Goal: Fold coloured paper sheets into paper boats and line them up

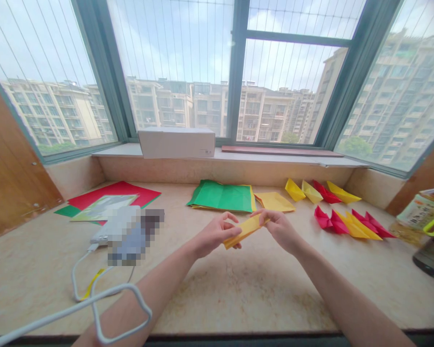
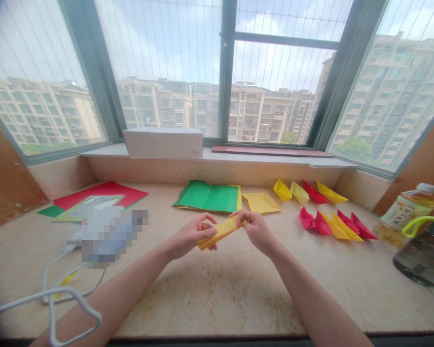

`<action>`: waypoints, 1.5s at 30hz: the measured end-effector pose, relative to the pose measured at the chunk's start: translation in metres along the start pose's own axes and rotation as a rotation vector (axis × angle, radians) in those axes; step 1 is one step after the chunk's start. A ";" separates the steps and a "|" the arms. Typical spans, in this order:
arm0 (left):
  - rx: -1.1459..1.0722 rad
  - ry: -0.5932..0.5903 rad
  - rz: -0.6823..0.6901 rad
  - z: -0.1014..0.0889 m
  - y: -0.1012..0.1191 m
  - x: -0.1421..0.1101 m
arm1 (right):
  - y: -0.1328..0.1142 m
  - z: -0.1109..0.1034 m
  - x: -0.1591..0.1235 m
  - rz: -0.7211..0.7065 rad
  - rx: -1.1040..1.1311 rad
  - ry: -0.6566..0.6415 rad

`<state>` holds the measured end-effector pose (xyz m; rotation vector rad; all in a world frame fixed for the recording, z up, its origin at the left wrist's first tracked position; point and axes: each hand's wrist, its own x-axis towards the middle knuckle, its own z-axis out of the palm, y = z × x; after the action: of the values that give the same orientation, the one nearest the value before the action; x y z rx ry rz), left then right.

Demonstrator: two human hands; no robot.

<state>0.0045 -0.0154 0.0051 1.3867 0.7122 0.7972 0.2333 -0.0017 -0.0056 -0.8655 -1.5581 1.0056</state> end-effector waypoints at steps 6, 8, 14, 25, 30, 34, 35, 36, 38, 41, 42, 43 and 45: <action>0.028 0.094 0.032 0.004 -0.007 0.005 | -0.007 0.017 -0.001 0.046 0.351 0.035; -0.006 0.170 0.099 0.007 -0.008 0.007 | -0.009 0.024 -0.004 0.062 0.372 -0.059; 0.020 0.073 0.093 0.016 -0.012 0.007 | -0.007 0.042 -0.010 0.118 0.144 -0.288; 0.142 0.088 0.056 0.009 -0.015 0.012 | 0.005 0.007 0.005 0.096 0.123 0.249; 0.236 0.126 0.086 0.008 -0.018 0.013 | 0.000 0.009 0.003 0.055 0.064 0.337; 0.263 0.125 0.114 0.005 -0.019 0.012 | -0.003 0.007 0.001 0.043 0.031 0.327; 0.260 0.124 0.115 0.003 -0.019 0.012 | -0.003 0.006 0.000 0.040 0.024 0.319; 0.261 0.131 0.117 0.002 -0.019 0.012 | -0.002 0.005 0.000 0.035 0.007 0.317; 0.270 0.165 0.126 -0.001 -0.019 0.013 | 0.001 0.002 -0.001 0.023 -0.056 0.328; 0.269 0.227 0.142 -0.003 -0.022 0.015 | 0.004 0.000 -0.003 0.014 -0.161 0.341; 0.261 0.240 0.148 -0.003 -0.022 0.016 | 0.005 0.000 -0.003 0.015 -0.167 0.344; 0.249 0.249 0.153 -0.003 -0.023 0.016 | 0.006 0.000 -0.003 0.016 -0.147 0.351; 0.209 0.277 0.172 -0.001 -0.022 0.017 | 0.007 0.002 -0.002 0.009 -0.024 0.362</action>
<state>0.0148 -0.0012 -0.0167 1.5572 0.9202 1.0892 0.2321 -0.0007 -0.0127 -1.0103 -1.2612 0.7866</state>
